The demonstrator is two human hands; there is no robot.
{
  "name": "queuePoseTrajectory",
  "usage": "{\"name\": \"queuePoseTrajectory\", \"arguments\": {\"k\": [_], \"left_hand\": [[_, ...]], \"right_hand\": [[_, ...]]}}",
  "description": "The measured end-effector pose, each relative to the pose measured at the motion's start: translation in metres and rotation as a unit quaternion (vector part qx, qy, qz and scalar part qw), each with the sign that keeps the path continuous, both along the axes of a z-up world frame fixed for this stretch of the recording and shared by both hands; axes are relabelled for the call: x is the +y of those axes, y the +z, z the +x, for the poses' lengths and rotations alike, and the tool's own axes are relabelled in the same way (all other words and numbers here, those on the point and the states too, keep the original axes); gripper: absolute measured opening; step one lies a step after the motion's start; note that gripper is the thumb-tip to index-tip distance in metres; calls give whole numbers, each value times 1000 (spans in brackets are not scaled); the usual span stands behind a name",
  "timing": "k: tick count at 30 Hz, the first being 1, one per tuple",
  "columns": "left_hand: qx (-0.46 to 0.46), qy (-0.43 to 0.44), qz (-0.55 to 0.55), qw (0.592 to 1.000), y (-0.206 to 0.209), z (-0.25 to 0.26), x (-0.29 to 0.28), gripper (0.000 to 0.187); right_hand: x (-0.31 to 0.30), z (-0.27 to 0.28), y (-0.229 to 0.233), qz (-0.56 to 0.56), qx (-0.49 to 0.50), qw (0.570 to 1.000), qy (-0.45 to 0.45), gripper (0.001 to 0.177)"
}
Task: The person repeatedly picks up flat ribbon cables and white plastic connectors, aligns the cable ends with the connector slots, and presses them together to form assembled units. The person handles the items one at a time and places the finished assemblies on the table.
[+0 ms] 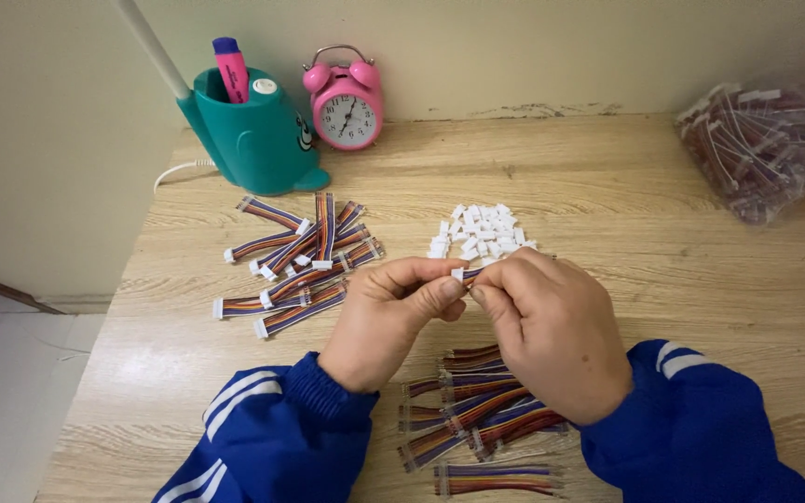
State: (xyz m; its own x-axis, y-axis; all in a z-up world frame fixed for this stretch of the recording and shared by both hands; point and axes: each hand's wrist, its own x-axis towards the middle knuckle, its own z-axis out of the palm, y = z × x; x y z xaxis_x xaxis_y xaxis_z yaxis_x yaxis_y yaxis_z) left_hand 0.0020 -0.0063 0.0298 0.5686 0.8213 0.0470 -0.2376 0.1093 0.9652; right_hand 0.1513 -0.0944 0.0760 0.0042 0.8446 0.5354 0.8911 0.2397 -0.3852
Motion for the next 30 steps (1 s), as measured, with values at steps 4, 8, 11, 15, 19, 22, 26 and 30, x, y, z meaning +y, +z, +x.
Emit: {"name": "queuePoseTrajectory", "arguments": {"k": [4, 8, 11, 15, 19, 22, 26, 30], "left_hand": [[16, 0, 9, 1000, 1, 2, 1, 18], [-19, 6, -37, 999, -4, 6, 2, 22], [-25, 10, -83, 996, 0, 7, 2, 23], [-52, 10, -202, 978, 3, 4, 4, 25], [-61, -11, -237, 969, 12, 0, 3, 17], [-66, -15, -249, 966, 14, 0, 2, 22], [-91, -57, -207, 972, 9, -3, 6, 29], [-38, -40, -96, 994, 2, 0, 6, 26]], "right_hand": [[1, 3, -1, -8, 6, 1000, -1, 12], [3, 4, -3, -23, 15, 999, -19, 9], [3, 4, -3, 42, -17, 998, -34, 5], [2, 3, 4, 124, -116, 985, -16, 3], [3, 0, 8, 137, -120, 983, -6, 5], [4, 1, 8, 143, -129, 981, 0, 5], [4, 5, 7, 110, -97, 989, -6, 5], [5, 11, 6, 35, -22, 999, 10, 9]]}}
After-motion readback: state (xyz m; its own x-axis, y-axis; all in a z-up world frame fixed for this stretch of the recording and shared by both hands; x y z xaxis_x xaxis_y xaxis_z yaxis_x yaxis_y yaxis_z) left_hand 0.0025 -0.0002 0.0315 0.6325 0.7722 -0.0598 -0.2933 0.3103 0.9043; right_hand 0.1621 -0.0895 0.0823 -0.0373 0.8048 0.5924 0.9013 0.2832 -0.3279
